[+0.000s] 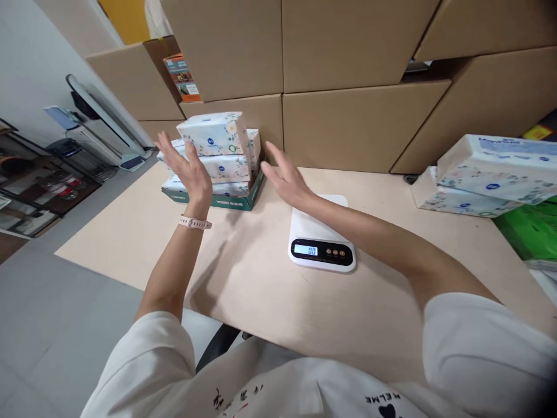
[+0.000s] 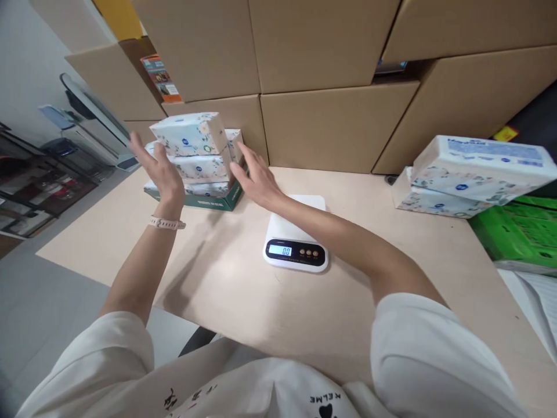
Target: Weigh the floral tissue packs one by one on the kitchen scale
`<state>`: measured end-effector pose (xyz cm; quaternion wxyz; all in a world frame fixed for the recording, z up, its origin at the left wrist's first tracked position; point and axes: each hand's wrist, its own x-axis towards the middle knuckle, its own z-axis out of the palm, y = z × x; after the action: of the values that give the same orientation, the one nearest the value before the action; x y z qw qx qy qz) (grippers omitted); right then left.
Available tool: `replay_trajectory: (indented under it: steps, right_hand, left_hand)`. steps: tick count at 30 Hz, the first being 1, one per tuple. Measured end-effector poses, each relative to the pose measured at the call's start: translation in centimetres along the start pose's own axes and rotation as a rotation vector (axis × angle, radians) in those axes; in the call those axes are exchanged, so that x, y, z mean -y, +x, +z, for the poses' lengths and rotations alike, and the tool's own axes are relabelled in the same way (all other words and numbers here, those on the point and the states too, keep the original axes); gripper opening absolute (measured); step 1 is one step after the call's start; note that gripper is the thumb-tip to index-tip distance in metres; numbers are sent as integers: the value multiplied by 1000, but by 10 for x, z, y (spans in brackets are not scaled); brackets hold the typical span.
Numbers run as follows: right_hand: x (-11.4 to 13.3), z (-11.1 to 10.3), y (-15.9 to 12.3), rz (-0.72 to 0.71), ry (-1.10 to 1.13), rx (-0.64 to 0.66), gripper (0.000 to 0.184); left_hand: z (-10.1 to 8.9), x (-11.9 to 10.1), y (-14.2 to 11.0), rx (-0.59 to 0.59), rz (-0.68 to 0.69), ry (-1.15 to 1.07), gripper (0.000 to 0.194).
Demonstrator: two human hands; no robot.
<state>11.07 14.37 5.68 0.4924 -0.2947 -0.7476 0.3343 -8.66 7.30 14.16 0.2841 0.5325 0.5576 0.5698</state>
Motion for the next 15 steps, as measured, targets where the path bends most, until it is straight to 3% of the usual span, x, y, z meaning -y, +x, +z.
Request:
replay_trajectory:
  steps: [4, 6, 7, 9, 12, 14, 15]
  right_hand:
    - [8, -81, -86, -117, -198, -284, 53]
    - [7, -127, -118, -198, -354, -482, 42]
    - [4, -152, -131, -244, -441, -586, 40]
    - [-9, -206, -150, -318, -564, -816, 41]
    - [-37, -292, -170, -399, -511, -1122, 39]
    - [-57, -339, -179, -304, -366, -1164, 38]
    - [-65, -355, -181, -195, -336, -1296, 38]
  left_hand:
    - [33, -10, -18, -251, 468, 54, 47]
    - [63, -17, -30, -240, 623, -26, 45]
    - [82, -22, -35, -168, 639, -90, 45]
    - [124, -35, -44, 35, 533, -224, 46]
    - [198, -56, -50, 417, 179, -302, 41]
    - [251, -64, -47, 686, 22, -315, 80]
    - [277, -65, -45, 801, 1, -309, 90]
